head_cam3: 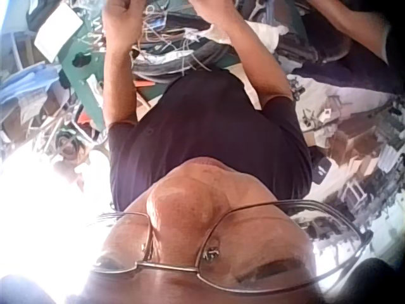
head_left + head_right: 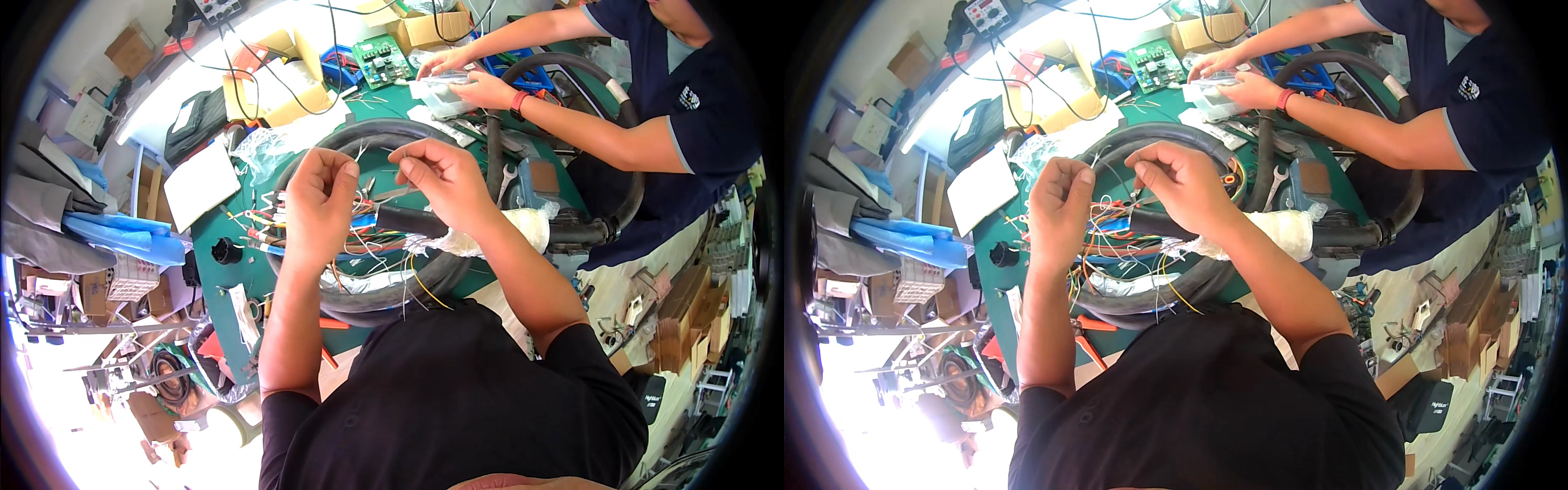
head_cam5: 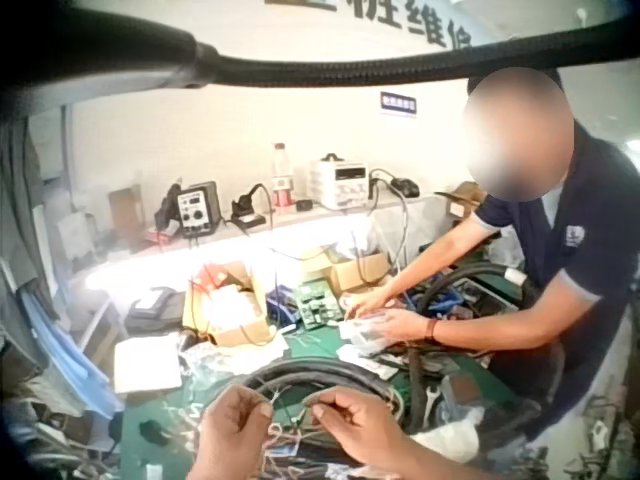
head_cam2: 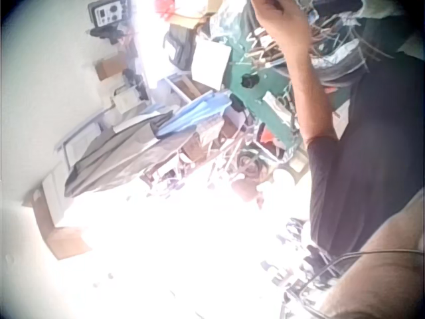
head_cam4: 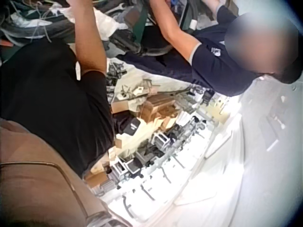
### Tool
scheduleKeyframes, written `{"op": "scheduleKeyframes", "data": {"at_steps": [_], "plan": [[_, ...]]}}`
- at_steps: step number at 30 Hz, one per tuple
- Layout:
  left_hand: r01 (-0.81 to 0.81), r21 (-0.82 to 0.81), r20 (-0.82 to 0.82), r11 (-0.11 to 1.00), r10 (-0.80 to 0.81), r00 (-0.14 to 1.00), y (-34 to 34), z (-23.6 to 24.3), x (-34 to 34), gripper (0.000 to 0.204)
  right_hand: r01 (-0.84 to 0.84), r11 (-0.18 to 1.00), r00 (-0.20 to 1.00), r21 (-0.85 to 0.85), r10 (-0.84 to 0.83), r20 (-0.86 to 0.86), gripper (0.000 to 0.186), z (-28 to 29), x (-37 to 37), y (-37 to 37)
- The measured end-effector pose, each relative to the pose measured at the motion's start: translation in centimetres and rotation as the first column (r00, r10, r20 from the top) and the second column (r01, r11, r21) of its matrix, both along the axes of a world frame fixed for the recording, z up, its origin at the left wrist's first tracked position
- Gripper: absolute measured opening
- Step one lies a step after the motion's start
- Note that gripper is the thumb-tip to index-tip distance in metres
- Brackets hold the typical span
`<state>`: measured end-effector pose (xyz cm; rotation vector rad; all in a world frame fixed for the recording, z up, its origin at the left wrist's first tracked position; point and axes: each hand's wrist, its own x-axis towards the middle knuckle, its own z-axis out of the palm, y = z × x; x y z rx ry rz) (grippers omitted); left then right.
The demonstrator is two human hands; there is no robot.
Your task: The person works on a large cable harness on a table, sorting and organizing individual colored wires by hand while a second person assists.
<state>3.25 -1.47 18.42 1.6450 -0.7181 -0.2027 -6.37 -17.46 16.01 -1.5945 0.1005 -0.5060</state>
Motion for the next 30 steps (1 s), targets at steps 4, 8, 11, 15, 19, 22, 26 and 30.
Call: {"op": "scheduleKeyframes", "data": {"at_steps": [4,8,11,15,19,22,26,30], "plan": [[-0.039,0.136,0.074,0.990,0.029,0.997,0.1,1.0,0.7,0.011,0.208,0.731,0.972,-0.650,-0.078,0.224,0.020,0.1,0.1,-0.8],[-0.019,0.152,0.068,0.988,0.008,0.998,-0.1,0.4,1.0,0.015,0.278,0.726,0.950,-0.629,-0.111,0.291,0.021,0.0,0.3,-0.3],[0.012,0.151,0.041,0.988,-0.018,0.999,-0.6,0.5,0.9,0.016,0.278,0.812,0.952,-0.514,-0.160,0.262,0.018,0.0,0.2,0.0],[0.032,0.186,0.005,0.982,-0.033,0.999,-1.0,0.8,1.1,0.017,0.325,0.711,0.929,-0.624,-0.116,0.352,0.017,-0.2,0.7,-1.2],[0.071,0.194,0.001,0.978,-0.073,0.997,-1.3,0.8,1.5,0.018,0.380,0.659,0.912,-0.649,-0.152,0.380,0.016,-0.3,0.9,-1.2],[0.110,0.197,-0.005,0.974,-0.112,0.994,-1.5,0.6,1.6,0.019,0.418,0.650,0.896,-0.635,-0.181,0.405,0.015,-0.5,1.1,-1.2],[0.150,0.195,-0.038,0.969,-0.145,0.989,-1.8,0.5,1.8,0.019,0.419,0.647,0.893,-0.637,-0.165,0.419,0.015,-0.5,1.1,-1.2],[0.186,0.182,-0.065,0.966,-0.177,0.982,-2.0,0.6,1.9,0.019,0.425,0.639,0.888,-0.641,-0.158,0.432,0.015,-0.7,1.3,-1.5]]}}
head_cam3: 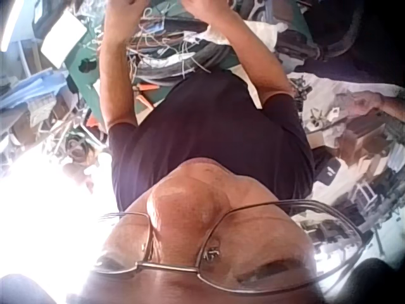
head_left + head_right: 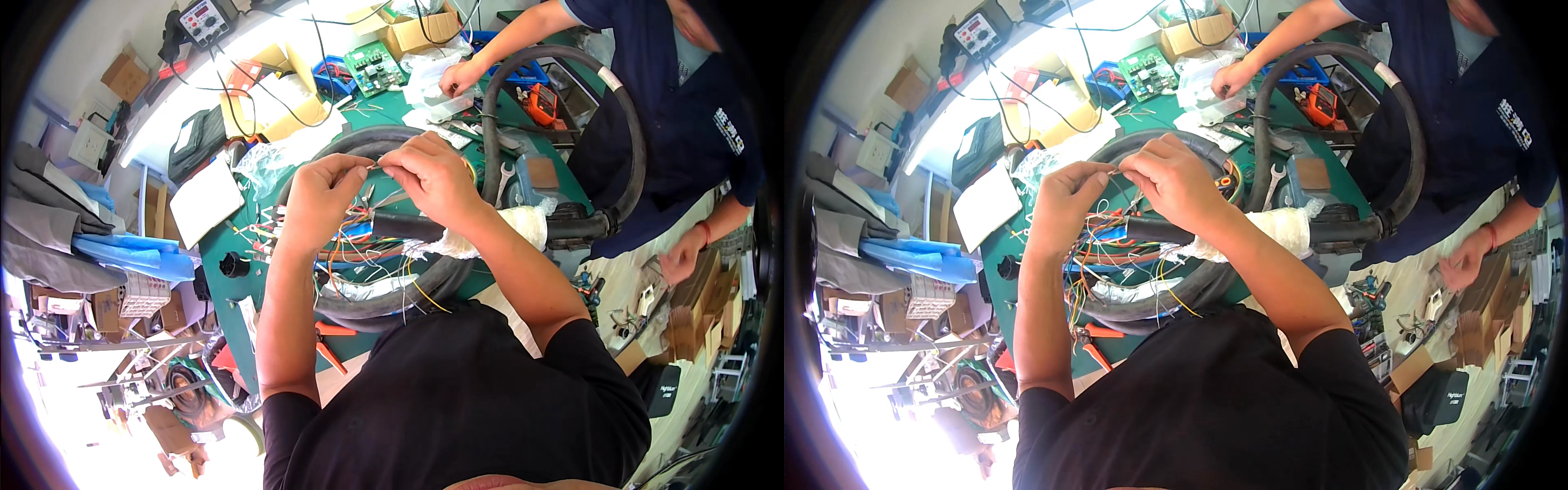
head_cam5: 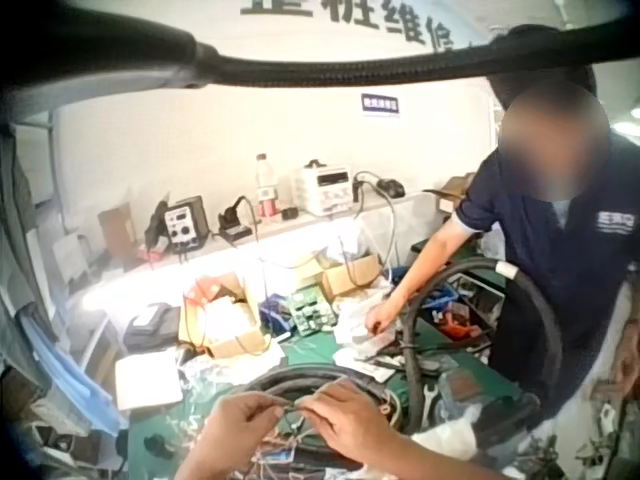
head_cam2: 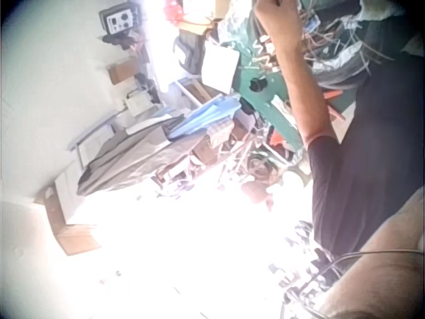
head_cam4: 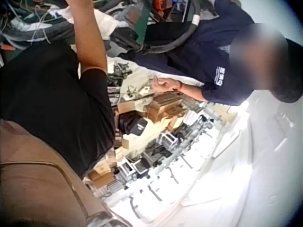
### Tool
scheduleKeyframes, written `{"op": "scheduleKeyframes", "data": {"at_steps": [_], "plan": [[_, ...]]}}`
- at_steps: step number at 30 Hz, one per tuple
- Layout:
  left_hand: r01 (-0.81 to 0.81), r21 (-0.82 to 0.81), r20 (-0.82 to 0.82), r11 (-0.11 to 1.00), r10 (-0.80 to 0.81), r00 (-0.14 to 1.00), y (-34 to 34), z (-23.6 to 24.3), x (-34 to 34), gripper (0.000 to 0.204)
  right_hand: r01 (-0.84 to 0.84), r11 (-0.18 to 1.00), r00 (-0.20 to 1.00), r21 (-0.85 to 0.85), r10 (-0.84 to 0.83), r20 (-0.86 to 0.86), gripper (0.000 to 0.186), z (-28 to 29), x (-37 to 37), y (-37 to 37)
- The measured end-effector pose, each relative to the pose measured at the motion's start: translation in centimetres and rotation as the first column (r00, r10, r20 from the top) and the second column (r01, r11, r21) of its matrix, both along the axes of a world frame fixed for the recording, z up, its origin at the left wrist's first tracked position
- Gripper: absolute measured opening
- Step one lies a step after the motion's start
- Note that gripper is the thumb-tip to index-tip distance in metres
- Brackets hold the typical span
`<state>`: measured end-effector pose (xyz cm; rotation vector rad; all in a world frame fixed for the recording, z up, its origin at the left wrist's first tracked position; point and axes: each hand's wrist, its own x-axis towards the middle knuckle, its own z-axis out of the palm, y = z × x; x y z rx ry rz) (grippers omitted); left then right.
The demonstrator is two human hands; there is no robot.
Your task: The person works on a large cable harness on a table, sorting and organizing individual colored wires by hand while a second person assists.
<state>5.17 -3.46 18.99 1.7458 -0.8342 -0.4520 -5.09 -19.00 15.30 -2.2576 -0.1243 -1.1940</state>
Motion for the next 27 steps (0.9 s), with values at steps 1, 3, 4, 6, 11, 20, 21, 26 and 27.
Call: {"op": "scheduleKeyframes", "data": {"at_steps": [1,3,4,6,11,20,21,26,27], "plan": [[0.006,0.006,-0.005,1.000,-0.006,1.000,0.0,0.1,0.0,0.019,0.002,1.000,1.000,-0.001,-0.002,0.000,0.015,0.0,0.0,-0.1],[0.017,0.008,-0.019,1.000,-0.017,1.000,-0.1,0.1,0.0,0.019,0.004,1.000,1.000,-0.014,-0.004,0.010,0.015,0.0,-0.1,-0.1],[0.023,0.005,-0.027,1.000,-0.023,0.999,-0.1,0.2,0.0,0.019,0.005,1.000,1.000,-0.021,-0.005,0.015,0.015,0.0,-0.1,-0.1],[0.015,0.036,-0.065,0.999,-0.013,0.998,0.0,0.5,-0.3,0.019,0.013,1.000,1.000,-0.018,-0.013,-0.001,0.015,0.0,-0.1,-0.1],[0.003,0.032,-0.065,0.999,-0.001,0.998,0.1,0.7,-0.5,0.019,0.014,1.000,1.000,-0.019,-0.014,-0.015,0.016,0.2,-0.3,-0.1],[-0.347,-0.423,-0.553,0.837,0.065,0.831,-2.8,-4.0,-2.1,0.021,-0.296,0.127,0.917,0.947,0.316,0.245,0.014,-0.9,0.4,2.5],[-0.391,-0.454,-0.590,0.800,0.059,0.805,-3.5,-4.3,-2.7,0.023,-0.293,0.112,0.923,0.949,0.290,0.251,0.013,-0.8,0.7,2.8],[-0.381,-0.543,-0.629,0.748,-0.062,0.775,-4.6,-4.5,-4.6,0.019,-0.283,0.054,0.930,0.957,0.261,0.260,0.012,-0.6,1.0,3.4],[-0.367,-0.547,-0.618,0.753,-0.067,0.783,-4.5,-4.5,-4.7,0.019,-0.283,0.051,0.927,0.958,0.272,0.260,0.012,-0.5,0.9,3.4]]}}
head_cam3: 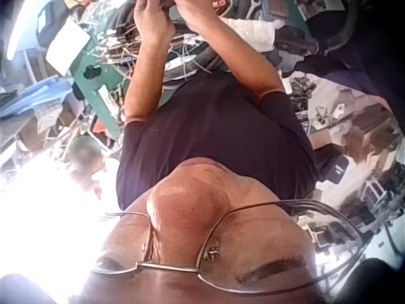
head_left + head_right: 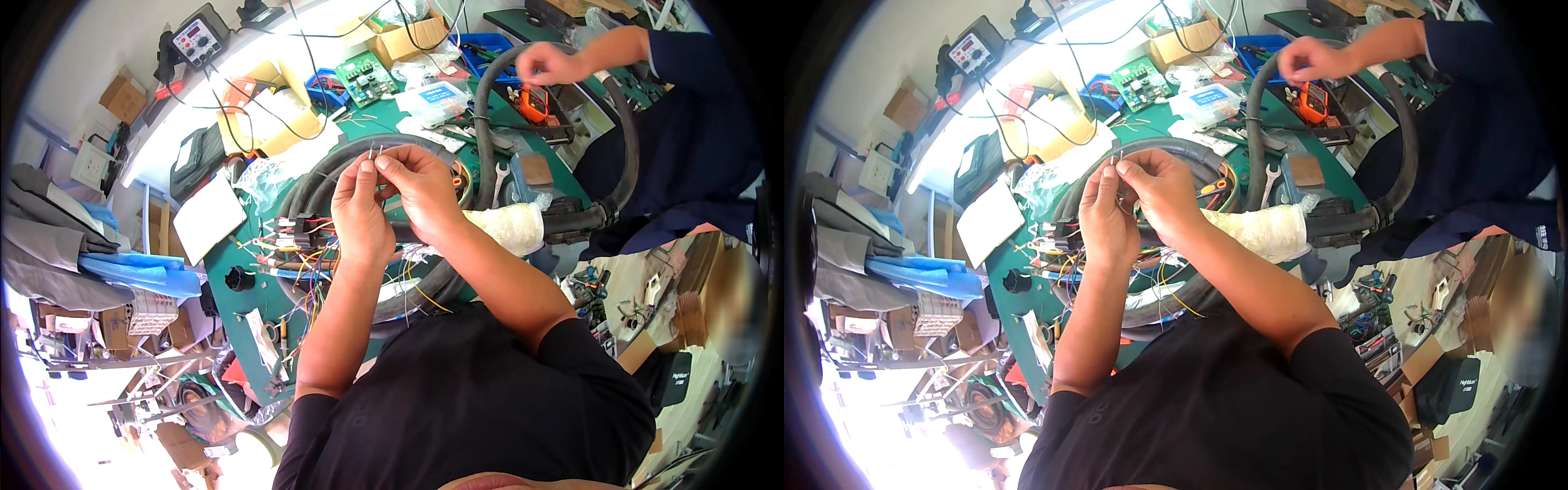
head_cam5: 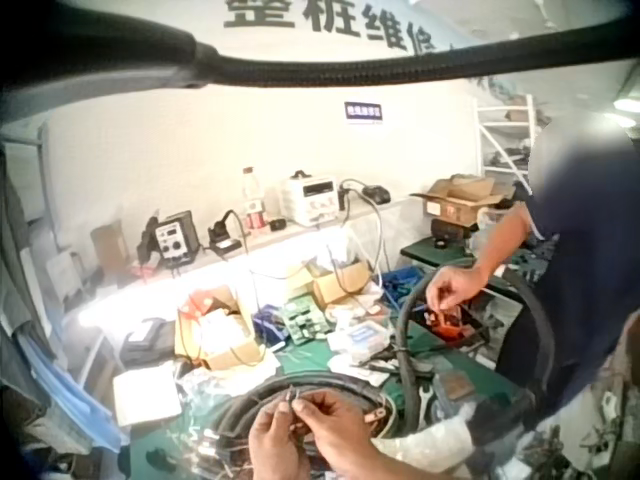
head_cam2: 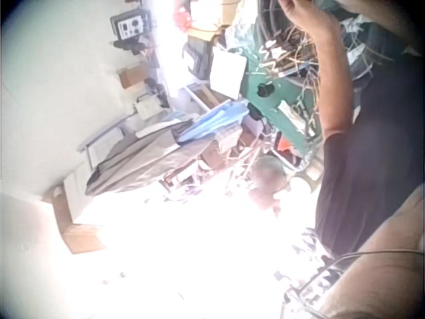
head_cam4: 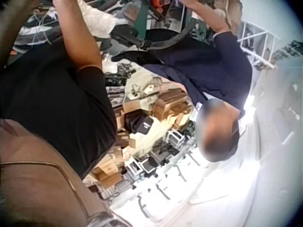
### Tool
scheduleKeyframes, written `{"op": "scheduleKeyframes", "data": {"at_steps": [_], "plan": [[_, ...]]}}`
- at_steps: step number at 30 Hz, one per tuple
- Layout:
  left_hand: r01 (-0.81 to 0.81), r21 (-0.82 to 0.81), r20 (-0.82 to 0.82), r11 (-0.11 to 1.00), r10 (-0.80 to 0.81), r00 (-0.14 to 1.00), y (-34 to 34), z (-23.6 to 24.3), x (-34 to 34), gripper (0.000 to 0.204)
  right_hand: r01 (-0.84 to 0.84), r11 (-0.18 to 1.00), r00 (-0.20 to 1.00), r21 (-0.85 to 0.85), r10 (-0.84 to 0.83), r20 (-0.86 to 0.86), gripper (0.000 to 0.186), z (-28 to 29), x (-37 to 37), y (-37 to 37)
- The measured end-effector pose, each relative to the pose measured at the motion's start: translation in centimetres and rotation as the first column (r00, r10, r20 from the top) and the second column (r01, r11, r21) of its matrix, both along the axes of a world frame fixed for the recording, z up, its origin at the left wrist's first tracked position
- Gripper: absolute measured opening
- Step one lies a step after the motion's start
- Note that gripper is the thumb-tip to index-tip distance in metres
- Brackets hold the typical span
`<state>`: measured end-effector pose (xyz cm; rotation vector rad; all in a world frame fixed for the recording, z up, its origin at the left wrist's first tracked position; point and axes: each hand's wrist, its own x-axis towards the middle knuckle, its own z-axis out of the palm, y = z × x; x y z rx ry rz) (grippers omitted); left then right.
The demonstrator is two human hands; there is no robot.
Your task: The person works on a large cable harness on a table, sorting and organizing individual colored wires by hand while a second person assists.
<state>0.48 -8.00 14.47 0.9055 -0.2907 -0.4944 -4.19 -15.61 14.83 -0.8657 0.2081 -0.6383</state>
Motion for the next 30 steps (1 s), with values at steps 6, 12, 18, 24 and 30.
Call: {"op": "scheduleKeyframes", "data": {"at_steps": [6,12,18,24,30], "plan": [[0.032,0.019,0.055,0.999,-0.033,0.998,0.2,-0.1,0.0,0.019,-0.031,0.999,0.999,-0.026,0.031,-0.020,0.011,0.1,-0.4,-0.4],[0.027,0.018,0.076,0.999,-0.028,0.997,0.1,-0.2,0.1,0.019,-0.034,0.999,0.999,-0.036,0.033,-0.025,0.011,0.3,-0.4,-0.6],[0.021,0.023,0.077,1.000,-0.023,0.997,0.1,0.0,-0.1,0.020,-0.041,0.999,0.999,-0.014,0.041,-0.023,0.012,0.3,-0.6,-0.6],[0.001,0.032,0.063,0.999,-0.003,0.998,0.2,0.0,-0.2,0.018,-0.016,1.000,1.000,0.020,0.016,-0.007,0.012,-0.2,-0.7,-0.3],[0.042,-0.005,0.085,0.999,-0.042,0.995,0.2,-0.3,-0.1,0.016,0.008,1.000,1.000,-0.016,-0.008,0.004,0.012,-0.6,-1.2,-0.3]]}}
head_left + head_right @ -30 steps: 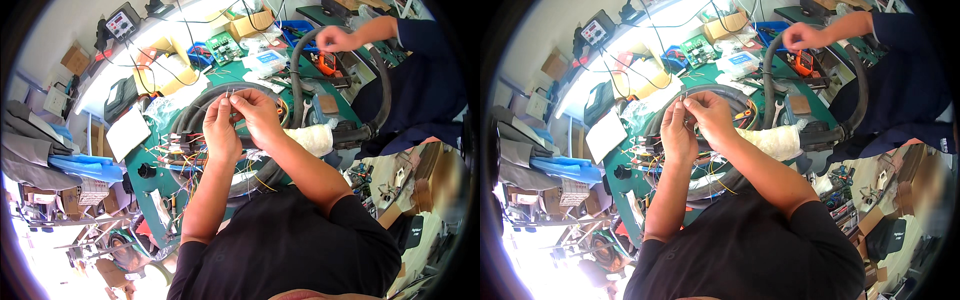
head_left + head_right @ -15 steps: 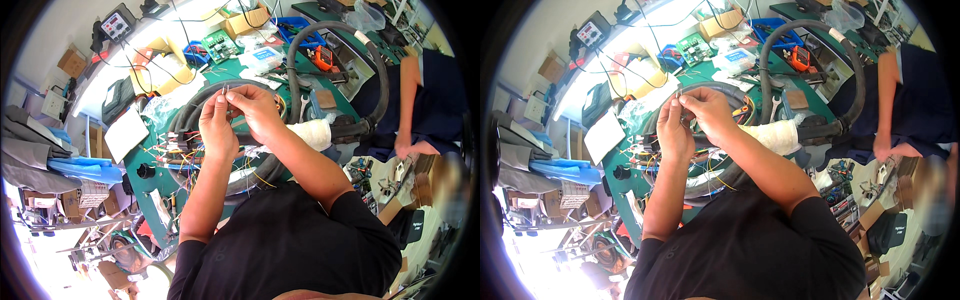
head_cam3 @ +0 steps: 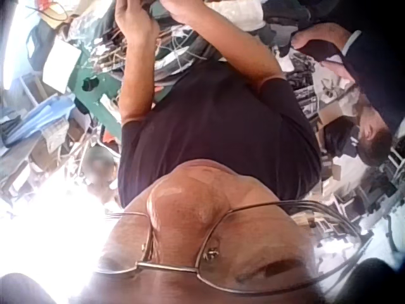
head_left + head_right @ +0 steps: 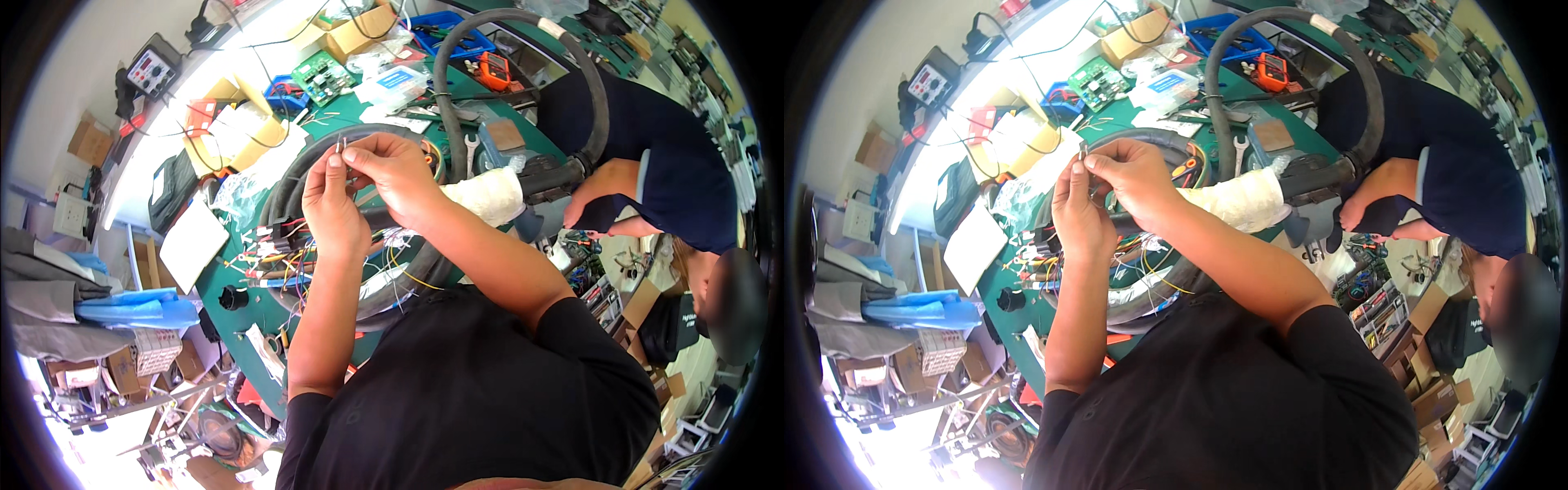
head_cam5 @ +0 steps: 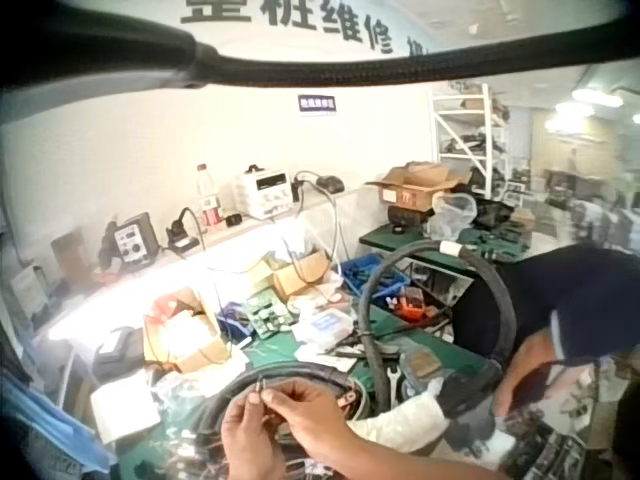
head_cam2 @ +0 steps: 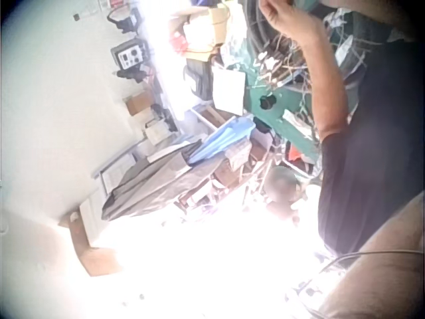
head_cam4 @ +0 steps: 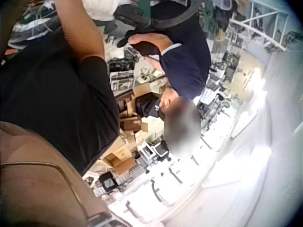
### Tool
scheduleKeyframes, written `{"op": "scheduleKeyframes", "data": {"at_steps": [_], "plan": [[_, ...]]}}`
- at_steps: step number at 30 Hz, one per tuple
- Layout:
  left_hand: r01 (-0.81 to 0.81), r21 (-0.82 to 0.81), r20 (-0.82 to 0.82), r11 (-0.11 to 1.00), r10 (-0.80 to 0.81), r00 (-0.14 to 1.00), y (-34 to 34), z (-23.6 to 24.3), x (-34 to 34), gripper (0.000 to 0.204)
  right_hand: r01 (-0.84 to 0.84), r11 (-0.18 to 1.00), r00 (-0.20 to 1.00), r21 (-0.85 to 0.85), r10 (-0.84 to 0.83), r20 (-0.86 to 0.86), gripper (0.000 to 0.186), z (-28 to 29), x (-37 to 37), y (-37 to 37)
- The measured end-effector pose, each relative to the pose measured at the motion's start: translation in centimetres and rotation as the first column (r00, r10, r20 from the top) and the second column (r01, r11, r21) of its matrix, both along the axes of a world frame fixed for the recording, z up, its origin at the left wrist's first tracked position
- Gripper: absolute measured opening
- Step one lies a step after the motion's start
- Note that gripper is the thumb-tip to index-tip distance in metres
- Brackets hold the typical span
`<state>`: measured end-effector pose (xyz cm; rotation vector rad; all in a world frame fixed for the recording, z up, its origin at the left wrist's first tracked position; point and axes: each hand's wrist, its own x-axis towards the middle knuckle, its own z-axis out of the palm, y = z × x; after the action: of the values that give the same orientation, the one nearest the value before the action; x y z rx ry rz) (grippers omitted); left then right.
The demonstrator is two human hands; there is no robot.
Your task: The person works on a large cable harness on a table, sorting and organizing individual colored wires by hand while a second person assists.
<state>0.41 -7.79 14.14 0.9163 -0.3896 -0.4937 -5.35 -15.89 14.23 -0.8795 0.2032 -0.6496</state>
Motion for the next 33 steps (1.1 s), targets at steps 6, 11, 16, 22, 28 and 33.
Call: {"op": "scheduleKeyframes", "data": {"at_steps": [6,11,16,22,28,33], "plan": [[0.097,0.037,0.016,0.995,-0.098,0.995,0.1,-0.6,-0.3,0.017,0.121,0.992,0.992,-0.030,-0.122,-0.040,0.013,-0.4,-0.7,0.6],[0.111,0.169,0.084,0.979,-0.126,0.988,1.4,-0.5,0.2,0.019,0.236,0.964,0.962,-0.122,-0.250,-0.111,0.013,-0.5,-0.8,2.0],[0.149,0.191,0.127,0.970,-0.175,0.976,1.5,-0.8,0.0,0.024,0.282,0.955,0.949,-0.095,-0.292,-0.118,0.010,-0.9,-1.2,2.1],[0.146,0.261,0.138,0.954,-0.186,0.973,1.1,-1.3,0.1,0.035,0.273,0.959,0.948,-0.071,-0.281,-0.146,0.012,-1.1,-2.0,2.0],[0.153,0.229,0.093,0.961,-0.179,0.979,1.2,-0.7,-0.5,0.022,0.320,0.928,0.924,-0.189,-0.349,-0.153,0.014,-1.0,-1.7,1.9],[0.056,0.226,0.095,0.973,-0.079,0.992,1.2,-0.1,0.0,0.020,0.191,0.968,0.974,-0.165,-0.208,-0.090,0.015,-0.7,-0.9,1.6]]}}
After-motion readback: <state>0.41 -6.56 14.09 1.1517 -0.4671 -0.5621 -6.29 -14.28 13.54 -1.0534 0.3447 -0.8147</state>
